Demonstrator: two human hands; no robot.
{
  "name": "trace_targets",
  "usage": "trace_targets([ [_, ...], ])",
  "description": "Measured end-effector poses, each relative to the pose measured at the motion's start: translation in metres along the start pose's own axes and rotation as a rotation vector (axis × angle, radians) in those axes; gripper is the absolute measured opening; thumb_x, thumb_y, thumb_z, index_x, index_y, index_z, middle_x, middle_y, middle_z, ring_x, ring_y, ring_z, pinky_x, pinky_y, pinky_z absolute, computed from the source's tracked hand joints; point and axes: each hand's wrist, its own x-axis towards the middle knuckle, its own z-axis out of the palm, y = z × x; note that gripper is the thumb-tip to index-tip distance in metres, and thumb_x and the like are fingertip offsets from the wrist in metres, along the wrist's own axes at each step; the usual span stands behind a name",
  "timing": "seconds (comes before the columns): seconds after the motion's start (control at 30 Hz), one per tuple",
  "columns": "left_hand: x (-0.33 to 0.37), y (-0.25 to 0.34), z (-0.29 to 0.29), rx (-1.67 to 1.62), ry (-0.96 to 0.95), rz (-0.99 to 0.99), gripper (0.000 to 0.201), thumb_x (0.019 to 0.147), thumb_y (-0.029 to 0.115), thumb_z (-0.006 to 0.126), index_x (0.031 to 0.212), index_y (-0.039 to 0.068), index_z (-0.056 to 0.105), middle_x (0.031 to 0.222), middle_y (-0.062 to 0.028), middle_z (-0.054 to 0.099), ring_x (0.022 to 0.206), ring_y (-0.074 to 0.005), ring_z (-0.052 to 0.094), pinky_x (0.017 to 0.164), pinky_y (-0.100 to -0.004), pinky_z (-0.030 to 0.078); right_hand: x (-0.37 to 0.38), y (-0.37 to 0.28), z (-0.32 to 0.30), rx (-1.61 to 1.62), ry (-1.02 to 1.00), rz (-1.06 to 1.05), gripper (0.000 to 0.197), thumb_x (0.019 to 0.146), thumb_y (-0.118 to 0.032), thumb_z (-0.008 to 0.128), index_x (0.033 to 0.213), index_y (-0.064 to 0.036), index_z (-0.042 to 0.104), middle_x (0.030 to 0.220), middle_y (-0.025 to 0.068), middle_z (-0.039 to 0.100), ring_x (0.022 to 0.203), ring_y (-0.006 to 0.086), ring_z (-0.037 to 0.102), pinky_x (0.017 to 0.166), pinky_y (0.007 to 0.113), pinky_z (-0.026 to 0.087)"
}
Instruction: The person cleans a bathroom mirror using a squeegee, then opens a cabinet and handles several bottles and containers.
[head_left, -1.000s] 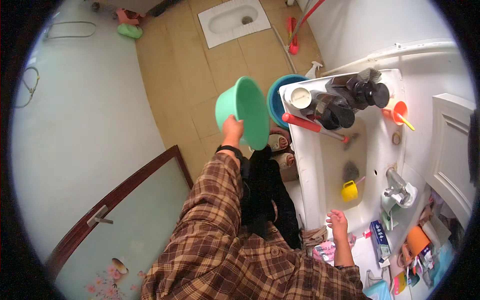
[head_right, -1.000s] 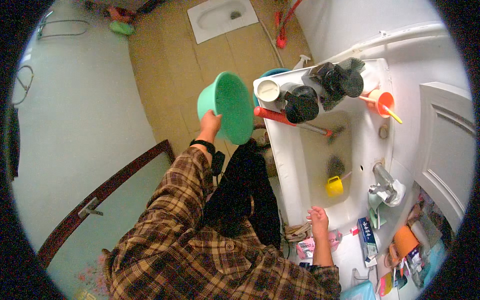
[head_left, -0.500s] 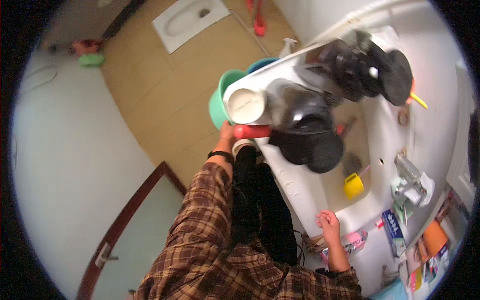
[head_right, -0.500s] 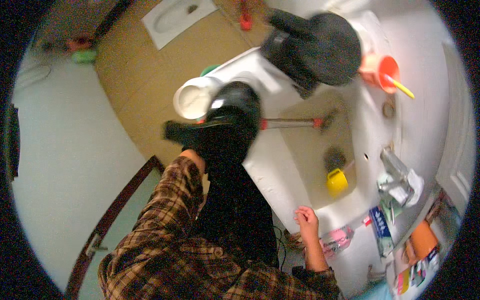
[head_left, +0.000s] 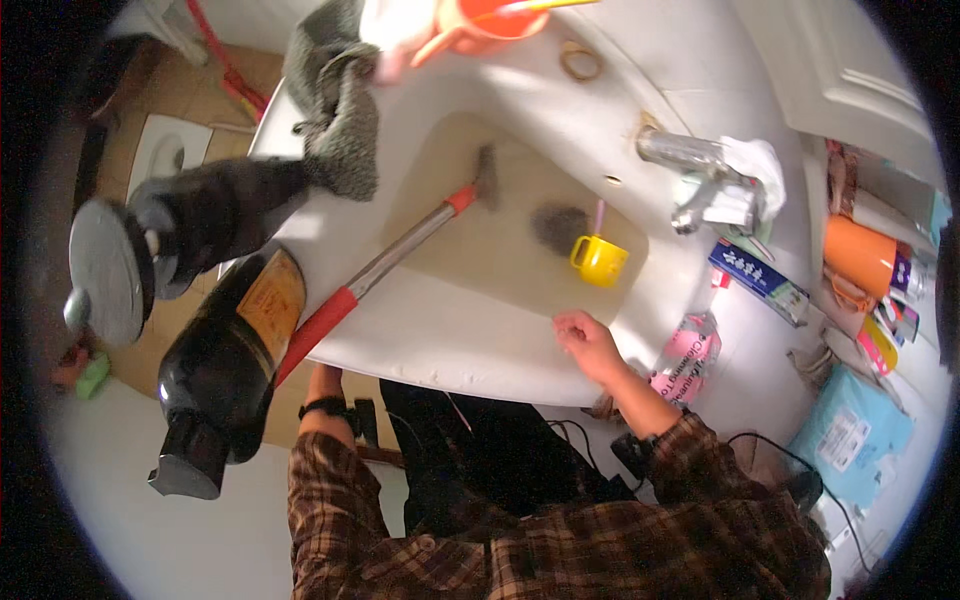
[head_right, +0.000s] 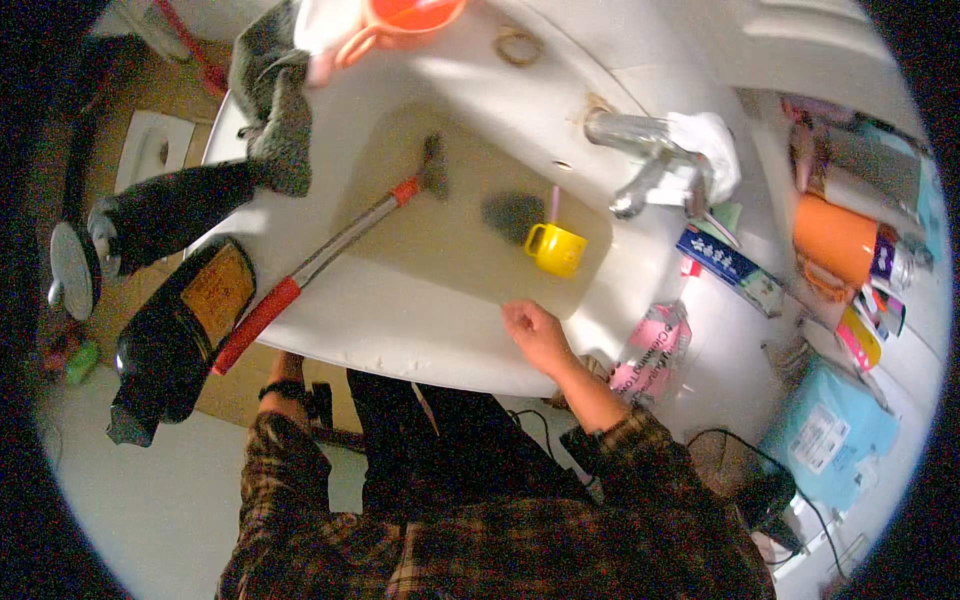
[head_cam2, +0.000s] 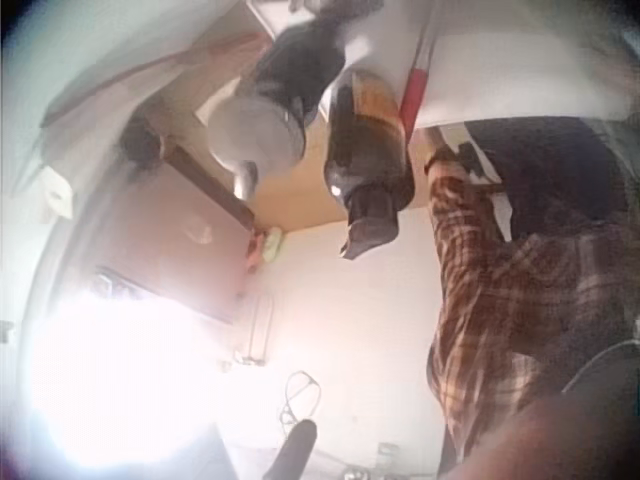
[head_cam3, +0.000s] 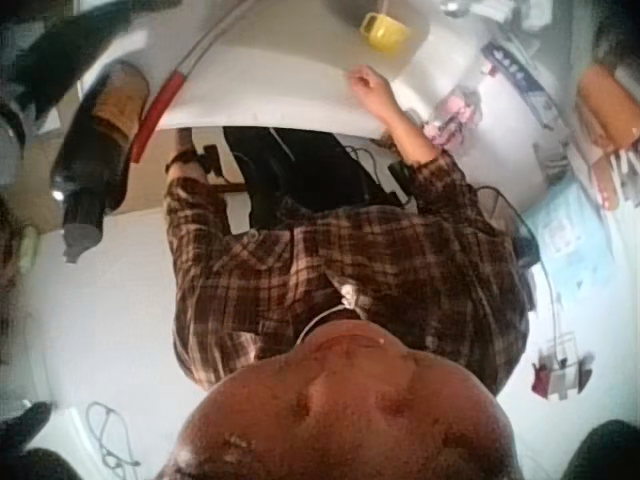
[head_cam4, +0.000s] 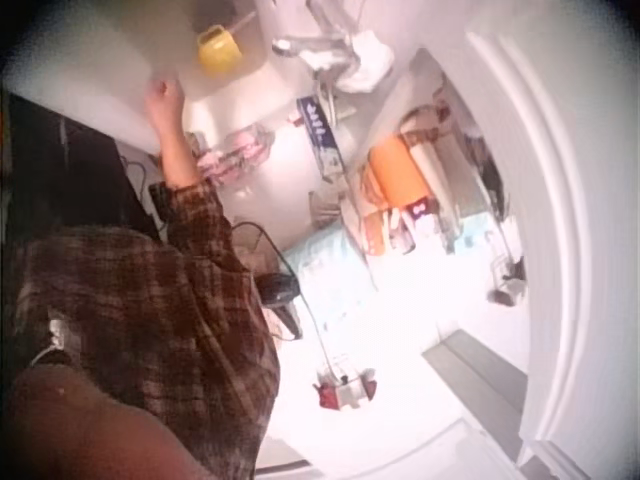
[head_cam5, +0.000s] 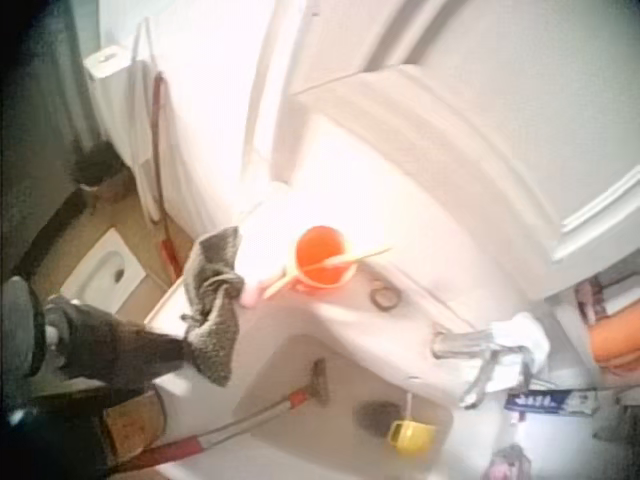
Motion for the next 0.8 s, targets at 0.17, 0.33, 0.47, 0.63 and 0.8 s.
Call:
trace_targets([
  [0.17, -0.077, -0.008, 0.012, 0.743, -0.232, 0.26, 0.032, 0.084, 0.022, 0.047, 0.108, 0.001, 0.046, 0.089, -0.0072, 0.06, 0.074, -0.0191, 0.057, 0.065, -0.0313, 0.047, 0.017, -0.019, -0.016, -0.087, 0.256, -0.056, 0.031, 0.075, -0.012, 0.059, 0.104, -0.0058, 0.051, 0.092, 0.0131, 0.057, 0.085, 0.0233, 0.055, 0.075, 0.033, 0.043],
  [0.33, -0.165, 0.037, 0.101, 1.246, -0.435, -0.1, 0.017, 0.081, 0.014, 0.048, 0.09, 0.002, 0.056, 0.074, -0.0056, 0.06, 0.07, -0.0145, 0.056, 0.06, -0.0276, 0.044, 0.057, 0.008, -0.076, -0.464, 0.697, -0.249, 0.039, 0.073, -0.012, 0.06, 0.11, -0.005, 0.048, 0.105, 0.0122, 0.053, 0.099, 0.0265, 0.049, 0.082, 0.038, 0.041],
  [0.47, -0.211, 0.071, 0.168, 1.422, -0.555, -0.062, 0.015, 0.081, 0.013, 0.049, 0.087, 0.002, 0.058, 0.076, -0.0094, 0.062, 0.067, -0.0176, 0.059, 0.06, -0.0304, 0.046, 0.08, 0.005, -0.095, -0.583, 0.726, -0.166, 0.05, 0.071, -0.022, 0.063, 0.116, -0.0091, 0.045, 0.109, 0.0127, 0.052, 0.103, 0.0307, 0.046, 0.085, 0.042, 0.038],
  [0.63, -0.237, 0.088, 0.213, 1.679, -0.606, 0.171, 0.015, 0.08, 0.014, 0.051, 0.09, 0.005, 0.058, 0.078, -0.011, 0.063, 0.071, -0.0228, 0.061, 0.063, -0.0307, 0.047, 0.076, -0.038, -0.08, -0.856, 0.512, 0.023, 0.053, 0.07, -0.044, 0.06, 0.114, -0.0166, 0.048, 0.102, 0.0084, 0.057, 0.1, 0.028, 0.046, 0.082, 0.043, 0.039],
  [0.8, -0.263, 0.079, 0.25, 1.625, -0.637, 0.301, 0.018, 0.079, 0.013, 0.052, 0.096, 0.007, 0.057, 0.079, -0.0123, 0.062, 0.073, -0.0271, 0.06, 0.065, -0.0334, 0.048, 0.099, -0.031, -0.076, -0.698, 0.418, -0.005, 0.049, 0.069, -0.045, 0.06, 0.105, -0.0127, 0.053, 0.1, 0.0101, 0.058, 0.091, 0.0257, 0.054, 0.078, 0.04, 0.041],
])
